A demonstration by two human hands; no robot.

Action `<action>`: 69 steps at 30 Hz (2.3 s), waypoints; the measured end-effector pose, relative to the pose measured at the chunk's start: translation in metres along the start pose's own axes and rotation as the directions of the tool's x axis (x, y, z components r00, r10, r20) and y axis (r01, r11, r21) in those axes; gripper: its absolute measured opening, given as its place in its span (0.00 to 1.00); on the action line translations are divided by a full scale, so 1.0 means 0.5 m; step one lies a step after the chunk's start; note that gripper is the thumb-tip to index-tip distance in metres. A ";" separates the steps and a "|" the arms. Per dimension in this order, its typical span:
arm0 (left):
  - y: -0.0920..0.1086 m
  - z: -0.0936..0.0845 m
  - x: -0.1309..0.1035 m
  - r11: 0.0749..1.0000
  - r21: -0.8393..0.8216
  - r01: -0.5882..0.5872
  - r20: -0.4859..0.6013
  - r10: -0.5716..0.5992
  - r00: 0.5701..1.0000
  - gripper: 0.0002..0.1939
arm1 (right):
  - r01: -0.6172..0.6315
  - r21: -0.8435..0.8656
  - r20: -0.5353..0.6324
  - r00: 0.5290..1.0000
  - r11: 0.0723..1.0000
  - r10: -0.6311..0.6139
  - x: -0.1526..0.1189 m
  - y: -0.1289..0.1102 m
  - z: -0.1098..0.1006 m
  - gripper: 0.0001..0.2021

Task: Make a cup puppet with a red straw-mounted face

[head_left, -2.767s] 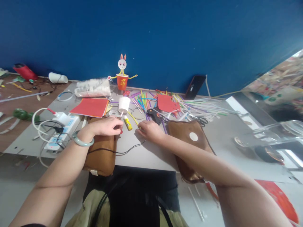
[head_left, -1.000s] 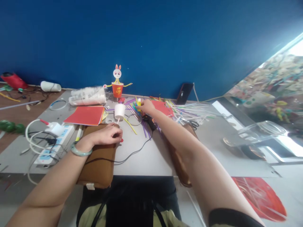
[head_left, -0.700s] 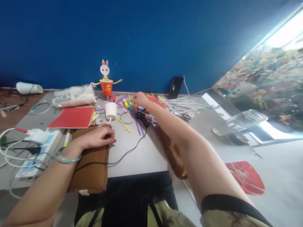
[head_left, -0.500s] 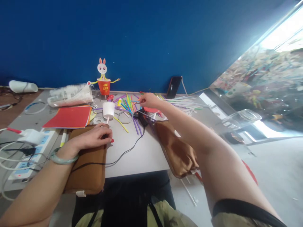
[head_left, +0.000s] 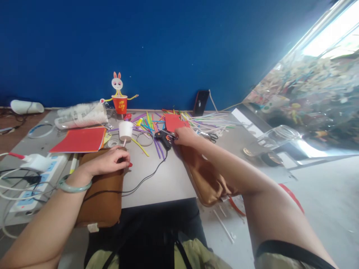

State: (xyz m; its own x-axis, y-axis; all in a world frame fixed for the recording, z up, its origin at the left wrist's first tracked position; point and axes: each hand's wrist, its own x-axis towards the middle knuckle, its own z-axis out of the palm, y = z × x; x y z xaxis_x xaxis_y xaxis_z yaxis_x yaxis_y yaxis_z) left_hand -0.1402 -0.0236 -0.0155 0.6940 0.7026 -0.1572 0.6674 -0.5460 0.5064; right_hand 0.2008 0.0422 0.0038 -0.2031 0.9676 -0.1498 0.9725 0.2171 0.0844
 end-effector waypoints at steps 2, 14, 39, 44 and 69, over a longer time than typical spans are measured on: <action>-0.003 0.001 0.000 1.000 0.013 -0.004 -0.005 0.004 1.000 0.13 | -0.030 0.007 -0.030 0.999 1.000 0.030 0.002 0.007 -0.001 0.11; 0.015 -0.004 -0.001 0.999 0.005 0.042 -0.002 -0.042 0.999 0.14 | 0.003 0.095 -0.095 0.995 0.995 0.006 -0.025 -0.077 0.022 0.16; 0.172 0.056 -0.133 0.974 -0.181 -0.137 0.149 0.164 0.975 0.06 | 0.337 0.759 -0.378 0.925 0.556 -0.044 -0.030 -0.163 -0.130 0.19; 0.135 0.000 -0.250 0.991 -0.050 0.125 -0.082 -0.129 0.988 0.08 | 0.454 0.463 -0.417 0.870 0.761 -0.265 -0.025 -0.315 -0.129 0.12; 0.168 0.036 -0.174 0.967 0.214 0.140 -0.602 0.018 0.798 0.08 | 0.429 0.147 -0.131 0.902 0.891 -0.412 -0.119 -0.252 0.010 0.12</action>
State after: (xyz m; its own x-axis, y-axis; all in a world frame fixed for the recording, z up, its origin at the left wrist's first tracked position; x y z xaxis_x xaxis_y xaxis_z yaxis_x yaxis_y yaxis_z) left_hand -0.1397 -0.1388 0.0254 0.4031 0.8260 0.3940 0.8001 -0.5271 0.2863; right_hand 0.0911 -0.0434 -0.0028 -0.5989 0.7998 -0.0408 0.7965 0.5896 -0.1337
